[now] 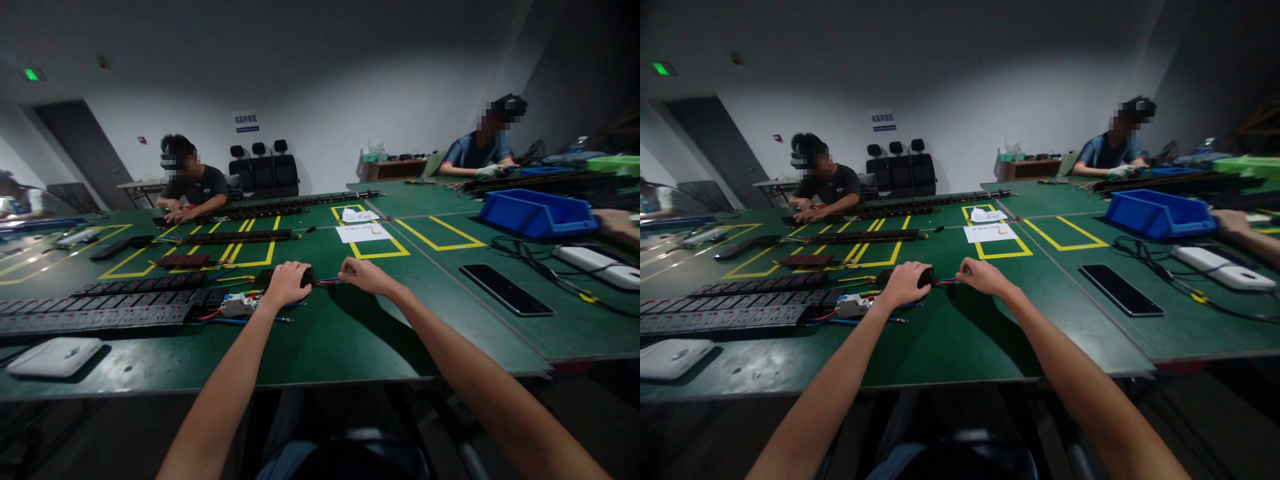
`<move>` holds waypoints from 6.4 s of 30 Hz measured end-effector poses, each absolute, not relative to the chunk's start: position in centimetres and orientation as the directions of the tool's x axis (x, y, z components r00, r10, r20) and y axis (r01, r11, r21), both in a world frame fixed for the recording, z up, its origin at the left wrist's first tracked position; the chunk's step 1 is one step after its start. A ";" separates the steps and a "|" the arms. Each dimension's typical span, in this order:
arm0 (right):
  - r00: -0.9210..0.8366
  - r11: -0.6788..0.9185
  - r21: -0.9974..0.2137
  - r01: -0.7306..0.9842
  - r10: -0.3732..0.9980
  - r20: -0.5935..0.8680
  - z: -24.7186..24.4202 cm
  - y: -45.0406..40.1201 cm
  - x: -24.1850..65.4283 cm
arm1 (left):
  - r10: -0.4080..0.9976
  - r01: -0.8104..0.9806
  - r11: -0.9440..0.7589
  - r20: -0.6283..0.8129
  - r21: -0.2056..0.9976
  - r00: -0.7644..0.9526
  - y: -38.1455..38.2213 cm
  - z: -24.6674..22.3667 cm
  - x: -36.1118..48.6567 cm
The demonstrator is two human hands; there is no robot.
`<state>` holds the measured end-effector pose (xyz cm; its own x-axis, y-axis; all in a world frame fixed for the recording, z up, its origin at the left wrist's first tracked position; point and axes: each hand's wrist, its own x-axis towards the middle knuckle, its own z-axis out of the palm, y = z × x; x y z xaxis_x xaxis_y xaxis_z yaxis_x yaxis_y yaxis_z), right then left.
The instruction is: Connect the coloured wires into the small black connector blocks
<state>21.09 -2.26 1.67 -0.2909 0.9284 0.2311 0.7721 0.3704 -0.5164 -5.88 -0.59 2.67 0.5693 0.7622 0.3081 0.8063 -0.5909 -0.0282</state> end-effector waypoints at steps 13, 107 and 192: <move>0.039 0.127 -0.748 0.652 0.979 0.200 -0.6 -0.8 20.1 | 0.765 0.805 -0.594 0.299 -0.014 0.570 -0.6 2.7 -5.8; -0.259 0.308 -0.216 0.927 0.939 0.225 2.0 -4.1 18.3 | 0.779 0.820 -0.572 0.304 -0.013 0.549 -0.4 2.4 -5.7; -0.037 0.067 -0.269 0.961 0.993 0.114 1.4 -2.2 21.7 | 0.788 0.819 -0.573 0.261 -0.017 0.557 -0.6 2.5 -5.5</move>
<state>21.67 -2.17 1.42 -0.0375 0.9928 0.1138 0.9608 0.0671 -0.2689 -5.48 -0.61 2.49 0.5573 0.7881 0.2615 0.8191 -0.5734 -0.0173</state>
